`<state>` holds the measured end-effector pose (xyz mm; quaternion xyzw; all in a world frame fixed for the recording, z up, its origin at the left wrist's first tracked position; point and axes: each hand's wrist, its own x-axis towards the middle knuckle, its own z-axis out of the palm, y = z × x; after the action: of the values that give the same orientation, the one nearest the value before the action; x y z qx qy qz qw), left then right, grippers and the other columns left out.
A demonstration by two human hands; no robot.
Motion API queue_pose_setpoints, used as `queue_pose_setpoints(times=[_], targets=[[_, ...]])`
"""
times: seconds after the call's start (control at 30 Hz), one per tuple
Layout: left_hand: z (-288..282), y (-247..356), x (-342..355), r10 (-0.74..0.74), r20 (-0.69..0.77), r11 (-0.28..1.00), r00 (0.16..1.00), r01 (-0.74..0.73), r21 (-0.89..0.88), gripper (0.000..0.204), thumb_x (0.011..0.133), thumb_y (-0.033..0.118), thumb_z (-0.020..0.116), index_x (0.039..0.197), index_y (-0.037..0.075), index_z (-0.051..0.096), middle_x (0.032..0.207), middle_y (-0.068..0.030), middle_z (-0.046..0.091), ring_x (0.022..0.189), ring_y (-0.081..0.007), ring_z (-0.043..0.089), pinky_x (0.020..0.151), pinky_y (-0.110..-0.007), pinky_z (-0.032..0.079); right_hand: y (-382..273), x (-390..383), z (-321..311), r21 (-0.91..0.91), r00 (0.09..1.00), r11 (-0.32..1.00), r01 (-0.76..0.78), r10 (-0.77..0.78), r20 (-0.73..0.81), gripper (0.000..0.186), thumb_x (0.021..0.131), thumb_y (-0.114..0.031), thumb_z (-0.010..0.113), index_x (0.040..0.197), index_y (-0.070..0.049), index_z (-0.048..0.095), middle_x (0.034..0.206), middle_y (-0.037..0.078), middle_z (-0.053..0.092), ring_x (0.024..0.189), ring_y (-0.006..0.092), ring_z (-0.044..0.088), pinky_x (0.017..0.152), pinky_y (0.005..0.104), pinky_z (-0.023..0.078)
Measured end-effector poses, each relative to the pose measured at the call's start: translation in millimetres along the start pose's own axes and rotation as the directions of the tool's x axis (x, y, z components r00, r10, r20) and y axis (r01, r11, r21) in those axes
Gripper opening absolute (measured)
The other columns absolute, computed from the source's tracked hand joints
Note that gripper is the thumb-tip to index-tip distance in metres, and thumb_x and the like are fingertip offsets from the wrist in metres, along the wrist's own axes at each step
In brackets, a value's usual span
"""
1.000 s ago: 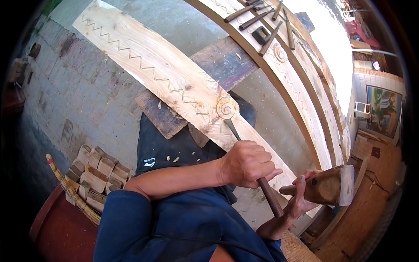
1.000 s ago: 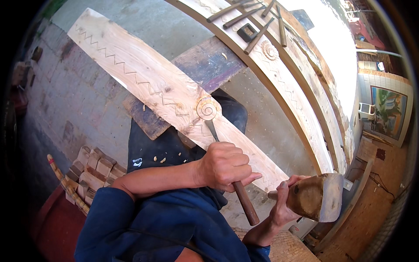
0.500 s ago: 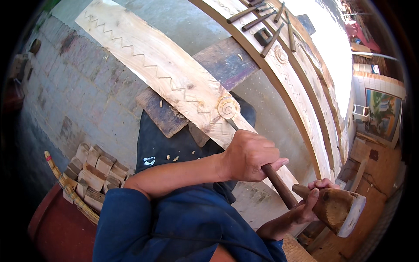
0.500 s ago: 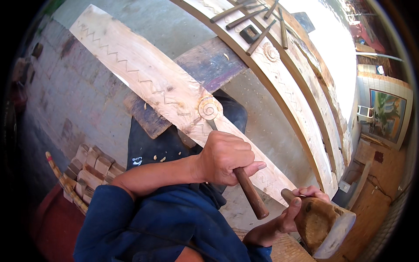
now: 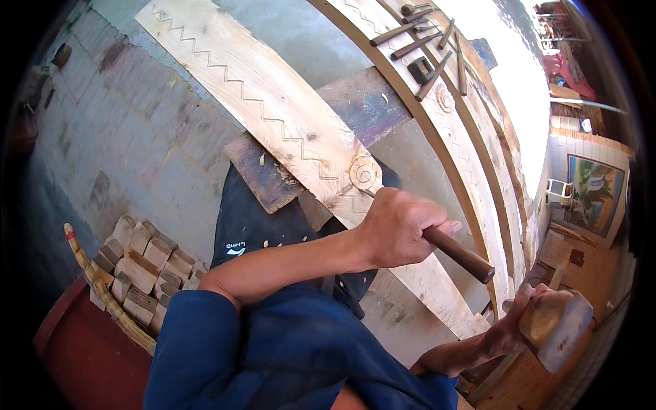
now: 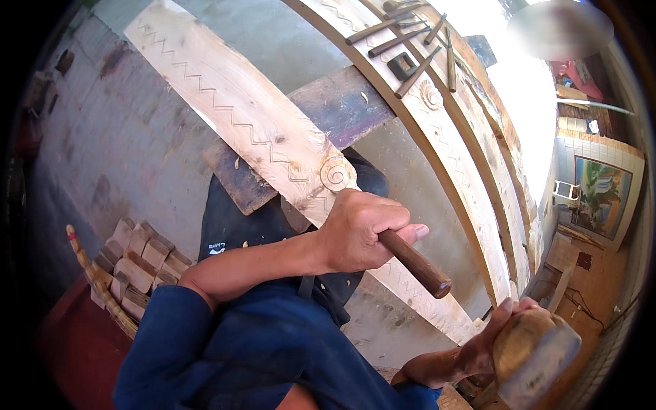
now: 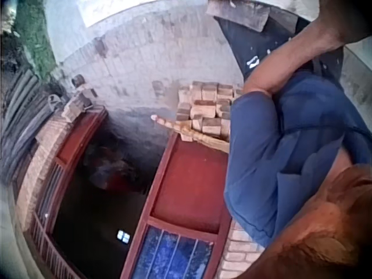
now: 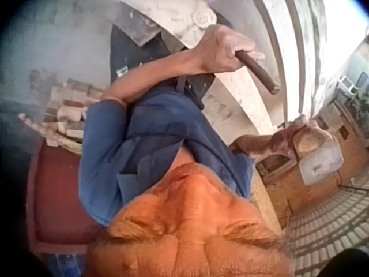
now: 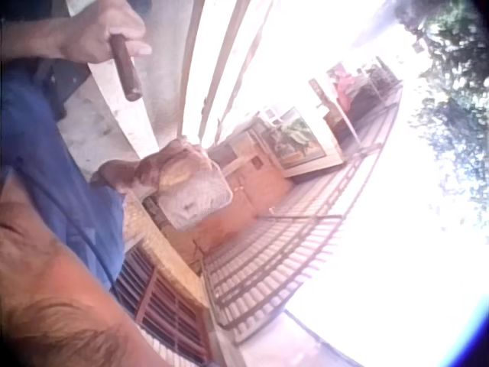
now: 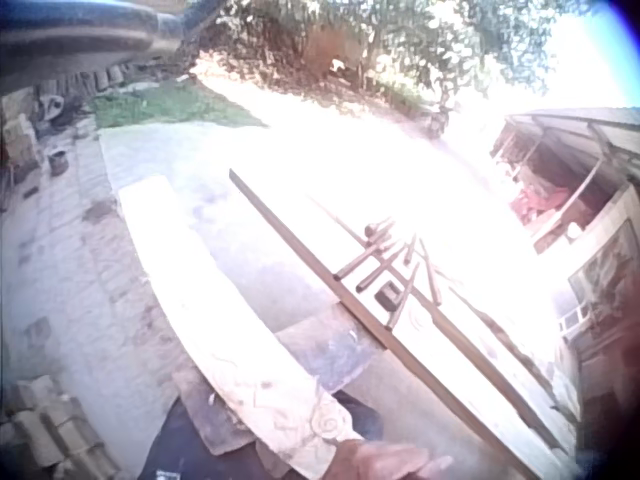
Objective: The person carves a decorative pattern into a long wooden plank using a chisel and a wooden mallet. They repeatedly strike the chisel to deepen zigzag and spiral designs along the plank's surface.
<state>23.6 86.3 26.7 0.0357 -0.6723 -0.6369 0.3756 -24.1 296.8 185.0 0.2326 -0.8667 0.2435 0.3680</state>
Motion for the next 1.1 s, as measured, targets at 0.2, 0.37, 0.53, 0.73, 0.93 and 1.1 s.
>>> queue_pose_setpoints(times=[0.2,0.37,0.53,0.73,0.93,1.1], targets=[[0,2,4,-0.007,0.003,1.0,1.0,0.007,-0.001,0.049,0.094,0.017,0.08,0.06,0.004,0.047,0.057,-0.0149,0.047,0.047,-0.0343,0.046,0.047,-0.043,0.036,12,-28,12,0.336,0.982,0.942,-0.021,-0.044,0.185,0.047,0.089,-0.02,0.081,0.127,-0.006,0.059,0.11,0.011,0.067,0.096,0.0186,0.067,0.089,0.0288,0.051],[-19,5,-7,0.006,0.03,0.993,1.0,-0.002,-0.114,0.042,0.095,0.014,0.076,0.063,0.003,0.051,0.058,-0.013,0.048,0.047,-0.0316,0.048,0.048,-0.041,0.038,41,-46,16,-0.102,0.975,0.991,-0.089,0.107,0.197,0.039,0.093,-0.003,0.082,0.129,0.002,0.067,0.111,0.009,0.072,0.103,0.0201,0.069,0.094,0.0355,0.057],[-38,26,-14,-0.05,-0.118,0.998,0.992,0.044,-0.048,0.041,0.095,0.013,0.078,0.065,0.007,0.05,0.059,-0.0075,0.046,0.049,-0.0212,0.047,0.046,-0.036,0.036,40,-85,46,0.388,0.615,0.491,-0.78,0.487,0.621,0.037,0.091,-0.005,0.078,0.12,0.001,0.056,0.091,0.009,0.064,0.069,0.0157,0.062,0.061,0.0281,0.051],[23,18,-31,0.309,0.204,0.932,0.929,-0.339,0.131,0.036,0.09,0.025,0.083,0.074,0.012,0.053,0.07,-0.0031,0.05,0.059,-0.0189,0.054,0.047,-0.033,0.04,72,-138,81,0.284,0.375,0.244,-0.927,0.592,0.714,0.025,0.094,-0.018,0.079,0.103,0.0,0.064,0.084,0.007,0.068,0.065,0.0141,0.062,0.059,0.0287,0.051],[44,-5,-23,0.34,0.176,0.917,0.924,-0.367,0.155,0.043,0.081,0.026,0.088,0.067,0.011,0.05,0.063,-0.0039,0.046,0.051,-0.0197,0.051,0.045,-0.033,0.039,86,-158,88,0.236,0.424,0.371,-0.898,0.592,0.685,0.015,0.095,-0.014,0.074,0.096,-0.003,0.064,0.083,0.001,0.064,0.069,0.0092,0.058,0.061,0.0279,0.047],[50,-17,-18,0.304,0.141,0.933,0.942,-0.325,0.154,0.043,0.08,0.021,0.088,0.065,0.01,0.049,0.061,-0.0049,0.044,0.05,-0.0213,0.051,0.045,-0.035,0.039,95,-160,88,0.173,0.395,0.4,-0.9,0.581,0.711,0.04,0.093,-0.031,0.083,0.075,-0.009,0.055,0.077,-0.008,0.051,0.072,0.005,0.047,0.054,0.0292,0.039]])
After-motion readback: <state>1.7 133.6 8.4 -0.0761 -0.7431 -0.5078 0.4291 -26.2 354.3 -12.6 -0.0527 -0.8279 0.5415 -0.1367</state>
